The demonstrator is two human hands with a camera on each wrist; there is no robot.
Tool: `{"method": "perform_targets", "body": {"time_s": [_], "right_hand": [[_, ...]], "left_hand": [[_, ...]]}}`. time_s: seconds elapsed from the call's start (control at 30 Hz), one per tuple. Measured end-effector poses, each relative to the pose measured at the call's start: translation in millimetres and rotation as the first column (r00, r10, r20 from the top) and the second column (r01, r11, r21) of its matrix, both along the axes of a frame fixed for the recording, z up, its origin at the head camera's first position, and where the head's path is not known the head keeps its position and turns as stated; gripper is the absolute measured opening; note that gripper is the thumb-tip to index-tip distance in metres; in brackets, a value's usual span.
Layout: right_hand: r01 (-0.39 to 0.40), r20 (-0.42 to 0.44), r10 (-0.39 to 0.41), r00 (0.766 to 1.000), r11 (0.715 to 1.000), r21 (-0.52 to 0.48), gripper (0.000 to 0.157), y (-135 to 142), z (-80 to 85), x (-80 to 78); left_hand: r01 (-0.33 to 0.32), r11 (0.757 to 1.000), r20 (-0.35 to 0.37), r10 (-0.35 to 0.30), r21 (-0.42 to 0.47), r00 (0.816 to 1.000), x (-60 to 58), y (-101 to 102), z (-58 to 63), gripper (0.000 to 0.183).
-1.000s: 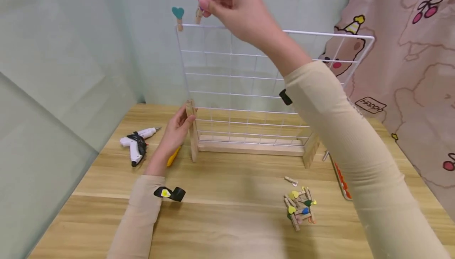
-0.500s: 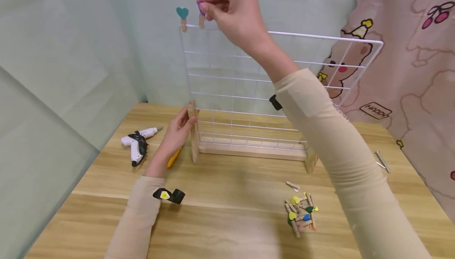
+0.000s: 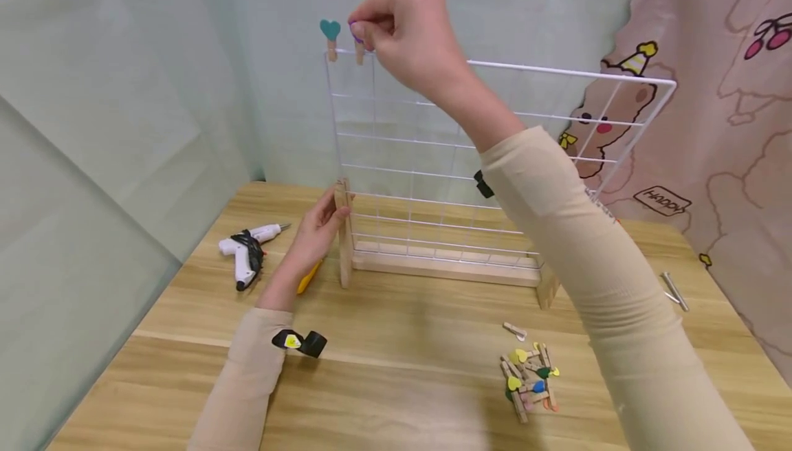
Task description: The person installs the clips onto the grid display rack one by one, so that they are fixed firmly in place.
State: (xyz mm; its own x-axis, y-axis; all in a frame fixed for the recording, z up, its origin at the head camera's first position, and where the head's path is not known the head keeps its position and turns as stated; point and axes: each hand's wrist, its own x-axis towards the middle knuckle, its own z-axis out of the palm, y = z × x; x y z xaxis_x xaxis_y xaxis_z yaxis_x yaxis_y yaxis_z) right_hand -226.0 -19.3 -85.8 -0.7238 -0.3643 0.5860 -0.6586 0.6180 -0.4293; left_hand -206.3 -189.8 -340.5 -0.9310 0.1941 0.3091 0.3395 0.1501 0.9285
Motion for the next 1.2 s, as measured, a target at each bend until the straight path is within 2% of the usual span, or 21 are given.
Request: {"method": "perform_targets", "body": {"time_s": [0.13,0.27,0.33,0.43,0.53,0.57,0.6,0.7,0.8,0.9,1.0,1.1,1.17,1.2], "right_hand": [[-0.001,-0.027,0.002,1.000,1.000,0.022,0.021,2,-4.0,-2.3],[-0.005,-0.054,0.006,0.998,1.000,0.015,0.027,6,-9.6,-1.1],[-0.025,-0.102,0.026,0.994,1.000,0.007,0.032,10,-14.2,2.0],[-0.121,-0.254,0.114,0.960,0.993,-0.011,0.034,26,-31.1,9.4],[-0.208,-0.329,0.188,0.925,0.978,-0.025,0.027,51,-64.4,21.9],[-0.227,-0.313,0.205,0.927,0.973,-0.034,0.026,60,-79.0,26.8],[-0.226,-0.266,0.206,0.942,0.973,-0.047,0.025,70,-94.3,32.3],[-0.177,-0.086,0.171,0.982,0.982,-0.071,0.025,99,-141.0,48.9],[-0.115,0.093,0.119,0.989,0.992,-0.041,0.027,129,-184.6,66.5],[-0.112,0.227,0.102,0.969,0.993,0.028,0.026,157,-226.0,84.1],[-0.116,0.362,0.077,0.929,0.989,0.087,0.026,182,-262.6,100.0],[-0.103,0.462,0.023,0.887,0.984,0.149,0.026,203,-288.3,114.3],[-0.111,0.478,0.013,0.879,0.978,0.179,0.024,212,-299.5,122.5],[-0.120,0.469,0.018,0.883,0.975,0.188,0.022,215,-303.5,126.1]], "left_hand": [[0.003,1.000,0.005,-0.003,0.005,1.000,-6.1,-2,-6.5,0.053],[-0.002,1.000,0.009,0.002,0.002,1.000,0.2,-1,1.5,0.054],[-0.009,1.000,0.013,0.009,-0.003,1.000,4.4,1,7.1,0.054],[-0.022,1.000,0.017,0.022,-0.007,1.000,8.3,3,13.0,0.054],[-0.035,0.999,0.023,0.035,-0.007,0.999,9.3,3,15.5,0.055],[-0.038,0.999,0.029,0.038,-0.006,0.999,9.0,3,15.2,0.056],[-0.039,0.999,0.032,0.039,-0.004,0.999,8.4,2,14.8,0.056],[-0.046,0.999,0.046,0.045,0.006,0.998,4.6,-1,10.6,0.058],[-0.048,0.999,0.052,0.048,0.003,0.997,-1.0,-4,4.7,0.059],[-0.045,0.999,0.044,0.044,0.009,0.998,-5.2,-8,-0.1,0.058],[-0.046,0.999,0.039,0.046,0.009,0.998,-6.4,-11,-2.0,0.057],[-0.057,0.998,0.048,0.058,-0.010,0.997,-5.8,-13,-1.9,0.056],[-0.063,0.998,0.055,0.064,-0.019,0.996,-4.9,-15,-1.4,0.056],[-0.067,0.997,0.056,0.068,-0.028,0.996,-4.3,-16,-1.0,0.055]]}}
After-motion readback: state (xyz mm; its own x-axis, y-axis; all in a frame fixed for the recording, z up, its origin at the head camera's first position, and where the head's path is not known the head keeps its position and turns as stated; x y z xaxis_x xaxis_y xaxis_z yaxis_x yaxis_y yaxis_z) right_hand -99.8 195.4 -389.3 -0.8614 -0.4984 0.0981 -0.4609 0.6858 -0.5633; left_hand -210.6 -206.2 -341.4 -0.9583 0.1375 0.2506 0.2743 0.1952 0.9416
